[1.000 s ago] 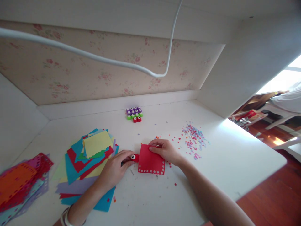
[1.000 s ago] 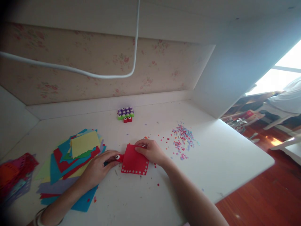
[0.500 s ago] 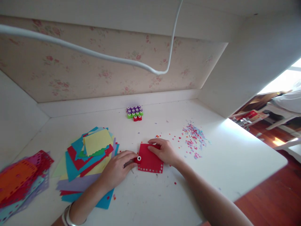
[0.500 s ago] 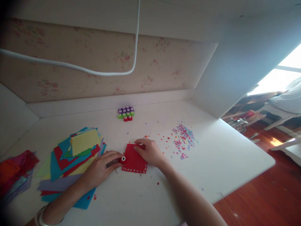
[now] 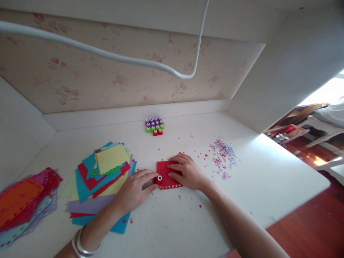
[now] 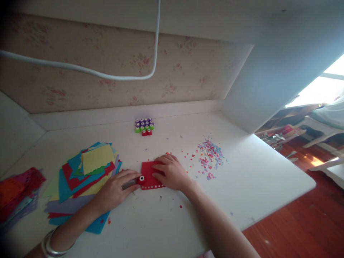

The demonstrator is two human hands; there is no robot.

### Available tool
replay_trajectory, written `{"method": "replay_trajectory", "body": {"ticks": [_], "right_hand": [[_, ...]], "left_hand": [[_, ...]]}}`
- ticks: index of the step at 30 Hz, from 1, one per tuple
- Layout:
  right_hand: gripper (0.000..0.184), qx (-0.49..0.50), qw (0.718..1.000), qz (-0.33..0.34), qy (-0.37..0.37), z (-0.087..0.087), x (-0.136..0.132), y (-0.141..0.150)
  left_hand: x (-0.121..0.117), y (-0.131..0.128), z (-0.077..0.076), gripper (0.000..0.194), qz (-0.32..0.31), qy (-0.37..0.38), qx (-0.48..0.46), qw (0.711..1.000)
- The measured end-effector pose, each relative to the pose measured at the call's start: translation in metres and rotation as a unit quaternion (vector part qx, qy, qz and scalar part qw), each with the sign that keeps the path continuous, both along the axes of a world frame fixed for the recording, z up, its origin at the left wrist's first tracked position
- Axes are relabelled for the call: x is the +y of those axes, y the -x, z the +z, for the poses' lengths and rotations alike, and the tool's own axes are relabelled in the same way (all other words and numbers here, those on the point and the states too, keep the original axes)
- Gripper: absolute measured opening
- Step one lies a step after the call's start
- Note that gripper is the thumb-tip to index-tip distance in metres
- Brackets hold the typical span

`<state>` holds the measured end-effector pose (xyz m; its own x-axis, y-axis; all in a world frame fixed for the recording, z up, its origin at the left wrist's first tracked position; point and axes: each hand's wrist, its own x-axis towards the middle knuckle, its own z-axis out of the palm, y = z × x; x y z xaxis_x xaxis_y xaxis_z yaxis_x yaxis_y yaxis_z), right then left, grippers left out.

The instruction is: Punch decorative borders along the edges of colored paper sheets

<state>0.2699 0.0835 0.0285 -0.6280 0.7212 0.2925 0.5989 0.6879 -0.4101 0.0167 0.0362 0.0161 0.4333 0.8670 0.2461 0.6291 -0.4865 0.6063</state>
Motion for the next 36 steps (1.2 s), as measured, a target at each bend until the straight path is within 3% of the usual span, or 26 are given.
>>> {"method": "replay_trajectory", "body": {"ticks": [9, 18, 24, 30, 36], "right_hand": [[0.025, -0.004, 1.0, 0.002, -0.002, 0.001, 0.0, 0.0], [0.025, -0.004, 1.0, -0.002, -0.004, 0.004, -0.002, 0.0], [0.025, -0.002, 1.0, 0.0, -0.005, 0.005, -0.004, -0.001], [0.025, -0.005, 1.0, 0.004, -0.008, 0.005, -0.004, -0.001], [0.024, 0.003, 1.0, -0.006, -0.009, -0.001, -0.003, 0.0]], "left_hand": [[-0.001, 0.0, 0.001, 0.027, 0.005, 0.006, 0.0, 1.0], [0.001, -0.016, 0.042, 0.026, 0.063, 0.095, -0.049, 0.992], [0.007, -0.029, 0.034, 0.023, 0.059, 0.14, -0.037, 0.988], [0.024, -0.036, 0.029, 0.018, 0.121, 0.363, -0.069, 0.921], [0.04, -0.046, 0.033, 0.018, 0.146, 0.431, -0.044, 0.889]]}}
